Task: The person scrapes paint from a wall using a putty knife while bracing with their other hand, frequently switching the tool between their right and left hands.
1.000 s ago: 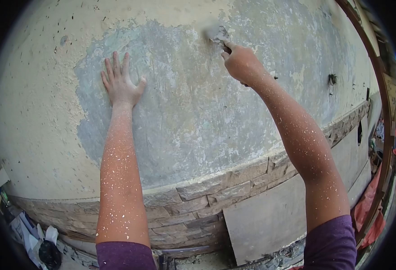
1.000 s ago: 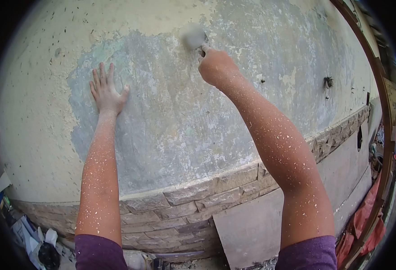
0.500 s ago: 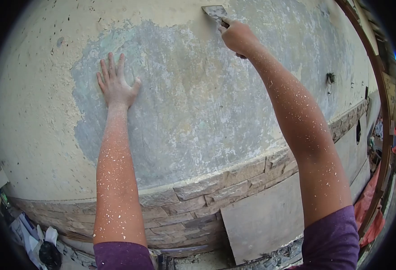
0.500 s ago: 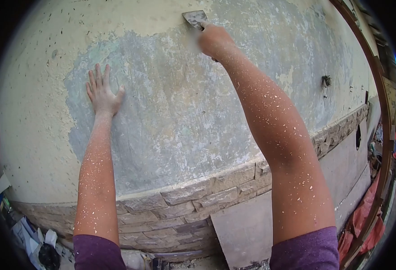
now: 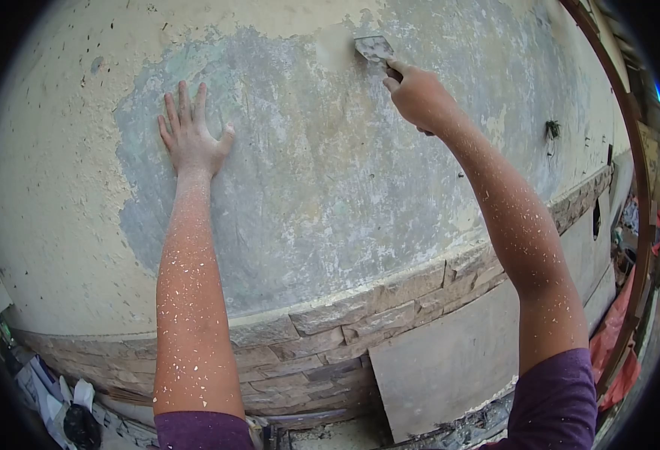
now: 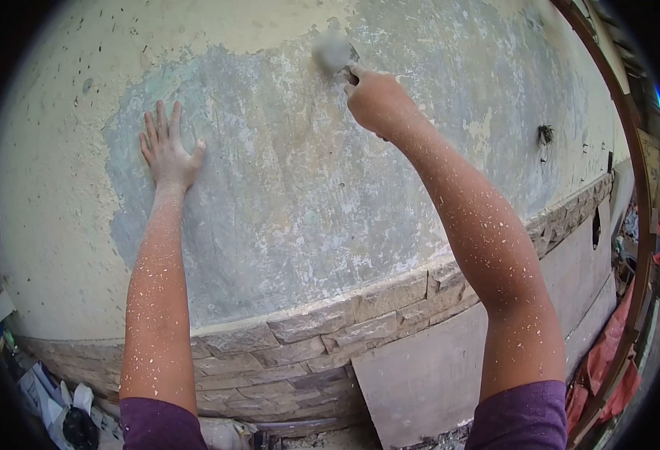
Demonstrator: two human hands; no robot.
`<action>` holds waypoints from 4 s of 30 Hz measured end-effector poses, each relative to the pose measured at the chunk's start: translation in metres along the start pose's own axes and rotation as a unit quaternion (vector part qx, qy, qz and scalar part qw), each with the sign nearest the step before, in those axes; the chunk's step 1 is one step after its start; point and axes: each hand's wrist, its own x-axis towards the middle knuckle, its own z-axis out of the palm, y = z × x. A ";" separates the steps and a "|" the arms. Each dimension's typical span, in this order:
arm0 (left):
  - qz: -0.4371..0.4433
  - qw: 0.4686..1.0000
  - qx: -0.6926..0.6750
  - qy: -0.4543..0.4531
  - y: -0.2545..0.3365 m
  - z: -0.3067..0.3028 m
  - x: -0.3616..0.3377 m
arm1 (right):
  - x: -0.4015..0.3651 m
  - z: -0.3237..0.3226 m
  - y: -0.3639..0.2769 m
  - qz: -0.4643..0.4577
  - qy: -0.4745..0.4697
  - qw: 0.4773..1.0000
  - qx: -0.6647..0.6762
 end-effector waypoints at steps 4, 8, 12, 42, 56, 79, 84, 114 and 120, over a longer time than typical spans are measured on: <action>-0.018 0.998 0.038 -0.049 0.005 -0.002 0.000 | 0.039 -0.020 -0.042 0.074 -0.060 0.995 0.017; 0.014 0.999 -0.015 0.025 -0.003 0.008 -0.001 | 0.011 -0.005 -0.054 0.108 -0.076 0.989 0.066; -0.015 1.000 0.013 -0.014 0.002 -0.001 0.003 | -0.031 0.022 -0.064 0.012 -0.064 0.997 -0.037; -0.010 0.999 -0.010 -0.036 -0.001 -0.005 -0.004 | -0.043 0.060 -0.157 0.053 -0.087 0.994 0.037; 0.008 0.997 -0.055 -0.046 -0.005 -0.009 -0.006 | -0.034 0.063 -0.183 0.047 -0.139 0.988 0.045; 0.009 0.979 -0.202 -0.015 -0.042 -0.001 -0.068 | -0.010 0.093 -0.268 -0.053 -0.047 0.997 0.023; -0.018 0.991 -0.098 -0.092 -0.056 -0.006 -0.117 | 0.058 0.081 -0.307 -0.026 -0.092 0.992 0.084; -0.043 0.979 -0.199 -0.028 -0.058 0.006 -0.130 | -0.032 0.111 -0.346 -0.042 -0.160 0.984 0.060; -0.052 0.965 -0.258 0.023 -0.065 0.009 -0.124 | 0.054 0.114 -0.401 -0.110 -0.202 0.972 0.045</action>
